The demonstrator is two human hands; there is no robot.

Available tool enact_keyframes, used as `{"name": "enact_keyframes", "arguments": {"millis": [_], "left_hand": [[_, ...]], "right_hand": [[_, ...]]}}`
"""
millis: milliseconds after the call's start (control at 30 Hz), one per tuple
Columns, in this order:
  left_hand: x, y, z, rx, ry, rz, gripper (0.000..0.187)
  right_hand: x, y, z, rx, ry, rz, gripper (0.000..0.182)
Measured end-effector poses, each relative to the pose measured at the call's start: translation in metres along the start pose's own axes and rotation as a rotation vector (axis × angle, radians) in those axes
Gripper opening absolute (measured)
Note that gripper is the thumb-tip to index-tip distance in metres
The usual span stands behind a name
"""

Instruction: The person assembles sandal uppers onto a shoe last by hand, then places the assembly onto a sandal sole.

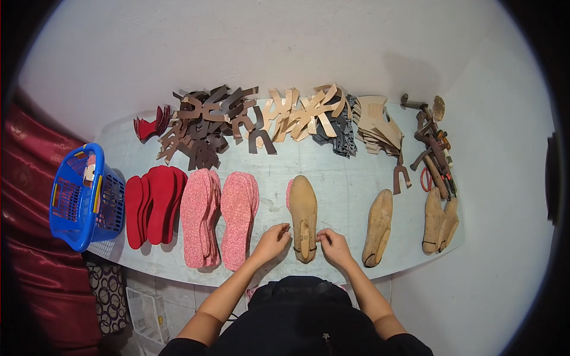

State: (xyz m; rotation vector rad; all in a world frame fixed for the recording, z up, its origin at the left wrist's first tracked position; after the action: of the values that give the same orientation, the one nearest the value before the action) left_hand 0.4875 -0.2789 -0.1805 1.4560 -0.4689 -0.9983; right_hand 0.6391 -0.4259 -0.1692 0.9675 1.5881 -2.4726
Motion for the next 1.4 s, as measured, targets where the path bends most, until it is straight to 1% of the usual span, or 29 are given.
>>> {"name": "enact_keyframes", "arguments": {"millis": [67,100,167,200,267,300,367,400,467,500,567,700,800,867,900,967,1000,1067,1100,1167,1200,1233,1267,1300,1333,1400], "left_hand": [[0.007,-0.01,-0.006,-0.083,0.023,0.156,0.039],[0.009,-0.009,-0.009,-0.081,0.023,0.156,0.039],[0.013,-0.008,-0.018,-0.124,0.093,0.184,0.046],[0.014,-0.012,-0.025,-0.122,0.093,0.183,0.046],[0.016,-0.019,-0.04,-0.14,0.162,0.372,0.053],[0.014,-0.014,-0.045,-0.139,0.163,0.372,0.053],[0.01,0.004,-0.055,-0.272,0.079,0.543,0.06],[0.01,0.011,-0.058,-0.269,0.083,0.546,0.06],[0.013,0.023,-0.062,-0.333,-0.013,0.669,0.063],[0.014,0.021,-0.065,-0.328,-0.012,0.672,0.063],[0.017,0.019,-0.069,-0.288,-0.089,0.882,0.067],[0.021,0.024,-0.068,-0.286,-0.059,0.951,0.068],[0.021,0.025,-0.079,-0.245,-0.071,0.874,0.07],[0.02,0.037,-0.087,-0.312,-0.058,0.991,0.064],[0.019,0.038,-0.09,-0.311,-0.058,0.995,0.064],[0.016,0.042,-0.098,-0.296,-0.11,1.042,0.063],[0.016,0.041,-0.102,-0.288,-0.116,1.043,0.063],[0.016,0.033,-0.104,-0.289,-0.113,0.911,0.062],[0.013,0.034,-0.107,-0.284,-0.115,0.91,0.062],[0.008,0.033,-0.111,-0.361,-0.073,0.968,0.059],[0.006,0.037,-0.117,-0.357,-0.075,0.967,0.059],[0.002,0.041,-0.122,-0.341,0.015,0.867,0.058],[-0.003,0.045,-0.128,-0.323,0.105,0.766,0.056],[-0.007,0.048,-0.133,-0.315,0.105,0.764,0.056],[-0.011,0.05,-0.137,-0.301,0.138,0.721,0.055],[-0.015,0.052,-0.145,-0.28,0.173,0.677,0.054]], "right_hand": [[0.003,-0.004,-0.007,-0.084,0.211,0.003,0.02],[0.006,-0.003,-0.013,-0.086,0.213,0.003,0.02],[0.013,0.002,-0.03,-0.009,0.277,-0.331,0.038],[0.015,0.004,-0.04,-0.011,0.278,-0.331,0.038],[0.019,0.005,-0.059,0.005,0.259,-0.451,0.053],[0.02,0.002,-0.067,0.003,0.259,-0.451,0.053],[0.023,-0.006,-0.08,0.033,0.164,-0.651,0.062],[0.027,-0.011,-0.082,0.03,0.162,-0.647,0.062],[0.032,-0.021,-0.086,-0.056,0.197,-0.209,0.067],[0.032,-0.02,-0.087,-0.06,0.198,-0.205,0.067],[0.032,-0.016,-0.088,-0.092,0.158,-0.22,0.07],[0.035,-0.011,-0.09,-0.119,0.157,-0.216,0.071],[0.033,-0.008,-0.098,-0.107,0.13,-0.192,0.066],[0.028,-0.009,-0.103,-0.108,0.169,-0.293,0.065],[0.027,-0.007,-0.106,-0.108,0.168,-0.289,0.065],[0.023,-0.003,-0.114,-0.036,0.126,-0.444,0.067],[0.021,-0.003,-0.115,-0.041,0.132,-0.44,0.067],[0.019,-0.003,-0.117,-0.091,0.175,-0.223,0.065],[0.012,-0.004,-0.122,-0.094,0.179,-0.222,0.065],[-0.003,-0.004,-0.13,-0.111,0.1,-0.204,0.055],[-0.009,-0.004,-0.138,-0.114,0.193,-0.227,0.044],[-0.017,-0.003,-0.152,-0.119,0.198,-0.226,0.044],[-0.029,-0.002,-0.168,-0.123,0.331,-0.129,0.042],[-0.042,-0.002,-0.184,-0.127,0.463,-0.031,0.04],[-0.055,-0.005,-0.2,-0.135,0.467,-0.031,0.04],[-0.079,-0.01,-0.228,-0.104,0.633,-0.049,0.036]]}}
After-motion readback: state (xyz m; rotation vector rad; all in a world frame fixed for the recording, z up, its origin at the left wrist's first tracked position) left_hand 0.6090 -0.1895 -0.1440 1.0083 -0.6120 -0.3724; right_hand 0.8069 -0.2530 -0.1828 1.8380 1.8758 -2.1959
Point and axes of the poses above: each hand's wrist, its own z-axis away from the middle knuckle, its own x-axis out of the palm, y = z × x, the point moved 1 cm from there along -z, towards the middle knuckle, and after that the axes turned 9 degrees about z, right-handed, at the moved point
